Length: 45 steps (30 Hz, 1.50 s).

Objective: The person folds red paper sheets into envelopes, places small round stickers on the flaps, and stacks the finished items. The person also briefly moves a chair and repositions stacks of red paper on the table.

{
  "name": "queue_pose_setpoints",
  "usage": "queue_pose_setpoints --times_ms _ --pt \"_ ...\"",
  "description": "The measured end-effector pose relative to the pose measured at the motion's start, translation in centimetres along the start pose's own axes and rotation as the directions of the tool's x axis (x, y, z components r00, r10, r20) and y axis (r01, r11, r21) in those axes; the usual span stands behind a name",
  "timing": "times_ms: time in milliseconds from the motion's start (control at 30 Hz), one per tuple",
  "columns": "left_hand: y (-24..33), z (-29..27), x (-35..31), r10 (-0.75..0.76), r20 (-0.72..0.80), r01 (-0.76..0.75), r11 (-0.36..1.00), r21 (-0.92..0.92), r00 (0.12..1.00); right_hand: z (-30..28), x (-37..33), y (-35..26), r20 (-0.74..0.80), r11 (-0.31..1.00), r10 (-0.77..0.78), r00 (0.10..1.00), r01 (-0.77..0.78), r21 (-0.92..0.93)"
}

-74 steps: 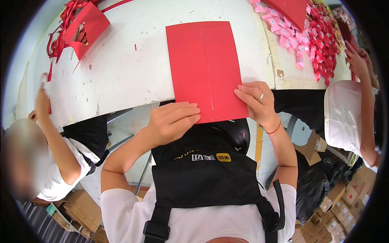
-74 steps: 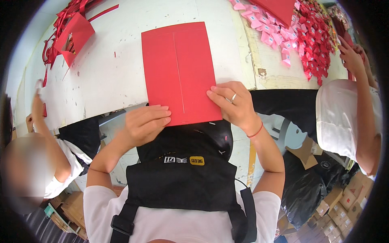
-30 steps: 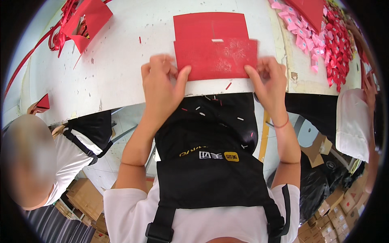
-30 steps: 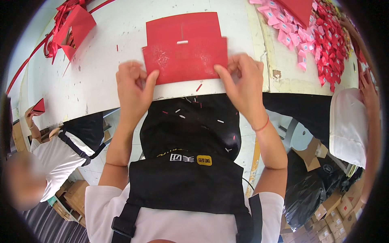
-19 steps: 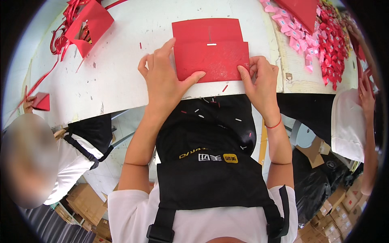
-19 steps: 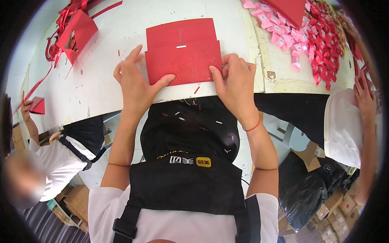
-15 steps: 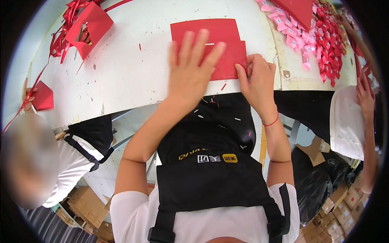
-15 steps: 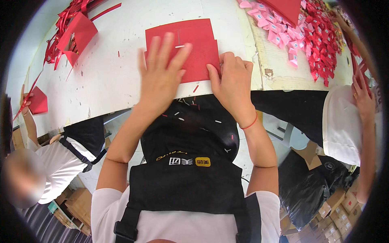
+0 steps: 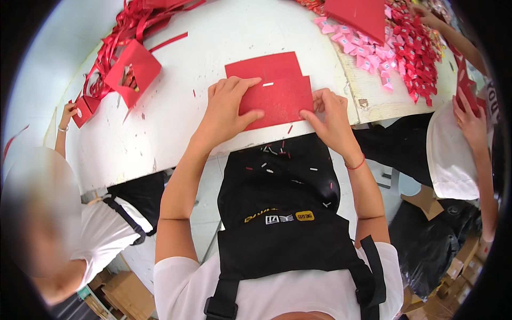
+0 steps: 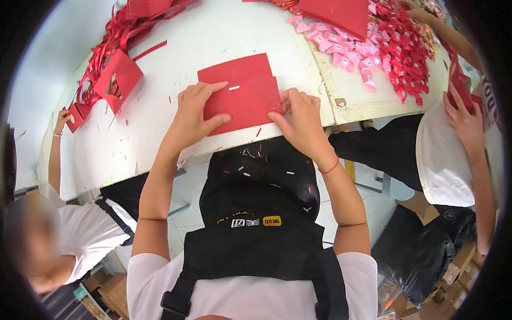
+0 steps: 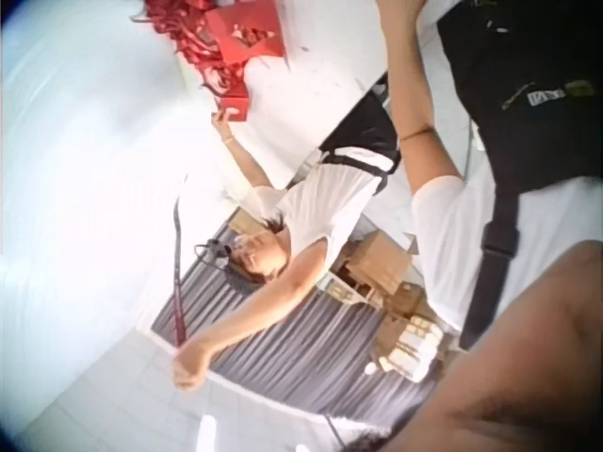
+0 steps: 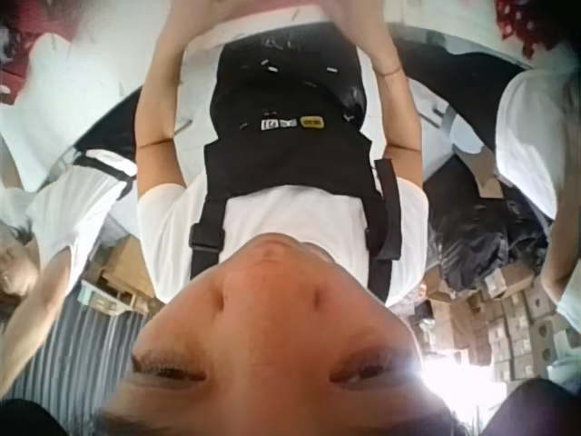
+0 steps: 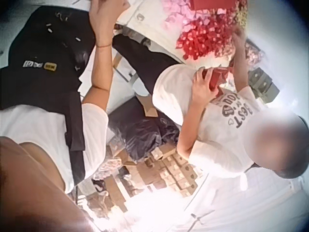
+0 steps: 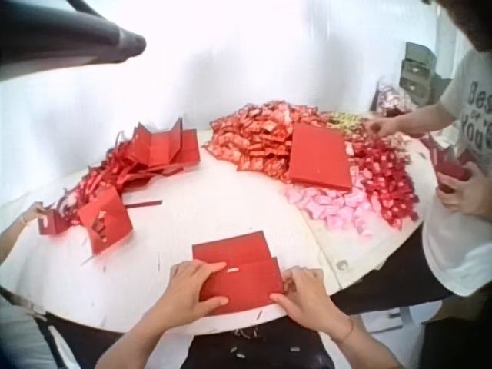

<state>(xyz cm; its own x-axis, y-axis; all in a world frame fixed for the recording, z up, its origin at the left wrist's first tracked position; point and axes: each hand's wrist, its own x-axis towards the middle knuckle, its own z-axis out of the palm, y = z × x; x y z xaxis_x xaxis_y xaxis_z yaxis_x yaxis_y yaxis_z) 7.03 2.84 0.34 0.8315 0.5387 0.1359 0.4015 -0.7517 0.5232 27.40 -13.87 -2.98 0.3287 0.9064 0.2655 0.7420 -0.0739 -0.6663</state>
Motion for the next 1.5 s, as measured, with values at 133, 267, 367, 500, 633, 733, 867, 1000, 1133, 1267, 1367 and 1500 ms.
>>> queue_pose_setpoints --times_ms 133,267,367,500,633,733,867,1000,1133,1267,1367,1500 --pt "-0.4 -1.4 3.8 -0.081 0.319 0.245 0.820 -0.518 0.944 -0.3 -0.9 -2.4 -0.212 1.000 -0.013 0.977 0.009 -0.016" --pt "1.1 -2.8 4.5 0.030 0.524 0.337 0.734 -0.589 0.851 1.7 -1.1 -4.5 -0.368 0.951 -0.286 0.885 0.309 0.005" --pt "1.5 -2.5 4.3 0.060 0.605 0.472 0.565 -0.676 0.794 3.4 -0.8 -4.9 -0.388 0.960 -0.187 0.902 0.252 0.122" --pt "0.9 -0.8 3.4 0.014 0.646 0.623 0.253 -0.740 0.763 3.9 -0.3 -5.0 -0.485 0.960 -0.092 0.870 0.206 0.187" --pt "1.6 0.2 2.1 -0.076 0.656 0.658 0.170 -0.734 0.751 3.7 0.1 -5.1 -0.527 0.965 -0.129 0.840 0.229 0.128" --pt "2.7 0.3 1.1 -0.090 0.593 0.597 0.214 -0.773 0.800 3.4 -0.3 -5.7 -0.558 0.964 -0.190 0.808 0.261 0.049" --pt "4.0 0.4 0.2 -0.165 0.564 0.587 0.193 -0.786 0.809 3.3 -0.4 -5.7 -0.549 0.950 -0.248 0.798 0.312 0.026" --pt "4.0 1.0 -0.2 -0.252 0.515 0.554 0.118 -0.824 0.820 3.9 -0.1 -4.0 -0.467 0.970 -0.159 0.870 0.226 0.091" --pt "3.6 1.7 -0.8 -0.274 0.439 0.485 0.126 -0.865 0.856 3.7 -1.3 -3.7 -0.381 0.929 0.043 0.924 0.103 0.355" --pt "4.6 1.8 -1.1 -0.234 0.287 0.350 0.300 -0.888 0.929 2.5 -0.9 -6.2 -0.430 0.945 -0.066 0.900 0.195 0.264" --pt "5.5 2.0 -1.4 -0.170 0.166 0.231 0.509 -0.829 0.971 2.3 -0.8 -6.2 -0.429 0.952 -0.148 0.891 0.246 0.184" --pt "6.3 1.8 -1.6 -0.073 0.177 0.184 0.605 -0.774 0.982 1.0 -1.0 -6.6 -0.331 0.951 -0.067 0.941 0.161 0.266"
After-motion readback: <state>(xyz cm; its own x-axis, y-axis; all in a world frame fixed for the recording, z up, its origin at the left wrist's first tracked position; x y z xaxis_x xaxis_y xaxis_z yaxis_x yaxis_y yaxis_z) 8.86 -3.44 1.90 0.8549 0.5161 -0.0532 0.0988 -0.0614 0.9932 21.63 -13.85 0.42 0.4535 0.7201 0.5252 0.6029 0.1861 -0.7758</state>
